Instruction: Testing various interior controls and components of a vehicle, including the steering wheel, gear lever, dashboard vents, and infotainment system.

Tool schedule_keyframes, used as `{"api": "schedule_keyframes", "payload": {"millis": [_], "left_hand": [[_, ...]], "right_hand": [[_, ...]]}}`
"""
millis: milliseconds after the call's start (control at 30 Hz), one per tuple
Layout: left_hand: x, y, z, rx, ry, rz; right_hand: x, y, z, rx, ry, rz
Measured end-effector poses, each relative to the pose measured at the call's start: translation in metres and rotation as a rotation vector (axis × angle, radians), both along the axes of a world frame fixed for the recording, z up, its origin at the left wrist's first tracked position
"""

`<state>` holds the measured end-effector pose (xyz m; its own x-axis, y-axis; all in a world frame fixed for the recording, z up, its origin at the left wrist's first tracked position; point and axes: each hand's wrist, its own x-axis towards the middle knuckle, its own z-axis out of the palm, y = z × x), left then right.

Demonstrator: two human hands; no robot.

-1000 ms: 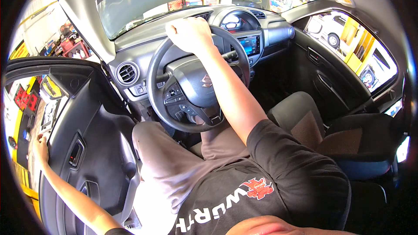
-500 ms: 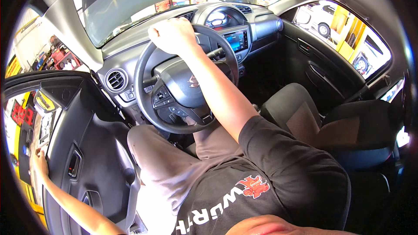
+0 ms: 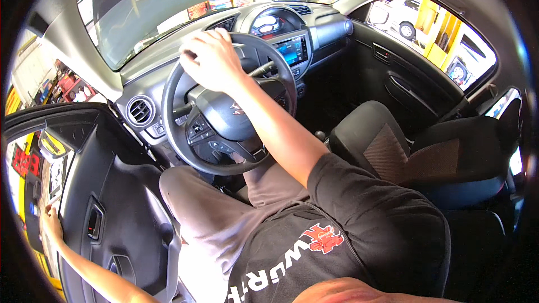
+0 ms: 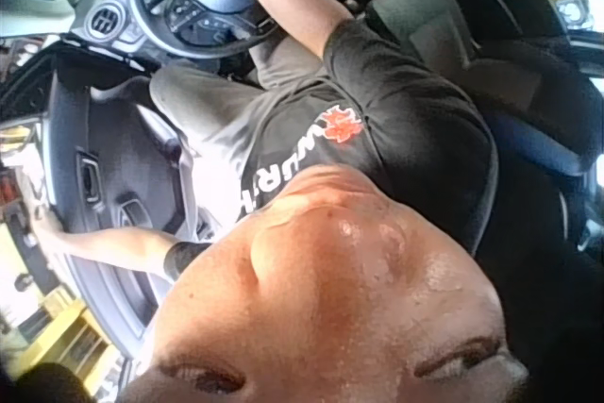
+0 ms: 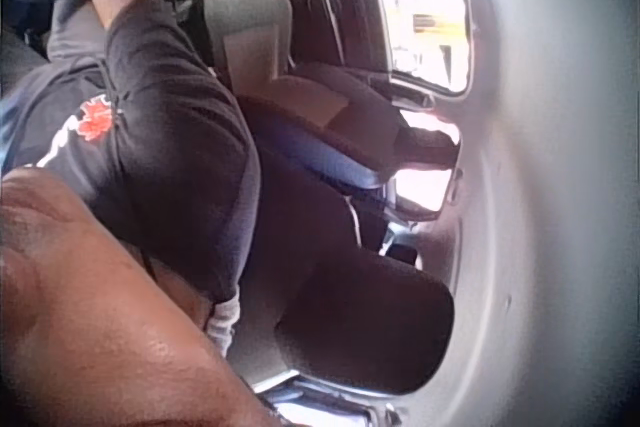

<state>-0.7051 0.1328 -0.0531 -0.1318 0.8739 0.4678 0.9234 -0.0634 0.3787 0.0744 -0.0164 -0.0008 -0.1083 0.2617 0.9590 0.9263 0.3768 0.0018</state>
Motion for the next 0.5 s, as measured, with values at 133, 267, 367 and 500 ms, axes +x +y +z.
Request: {"api": "schedule_keyframes", "payload": {"millis": [133, 267, 367, 500], "left_hand": [[-0.008, 0.002, -0.004, -0.019, -0.029, 0.002], [-0.001, 0.0, 0.008, -0.046, 0.018, -0.027], [0.008, -0.006, 0.005, -0.053, -0.012, 0.008], [0.015, -0.006, 0.01, -0.046, 0.053, -0.002]], "right_hand": [[-0.013, -0.056, -0.064, -0.24, 0.138, 0.024], [-0.003, -0.059, -0.081, -0.327, 0.035, -0.26], [0.003, -0.05, -0.069, -0.418, 0.08, -0.229], [0.008, -0.043, -0.06, -0.487, 0.135, -0.232]]}}
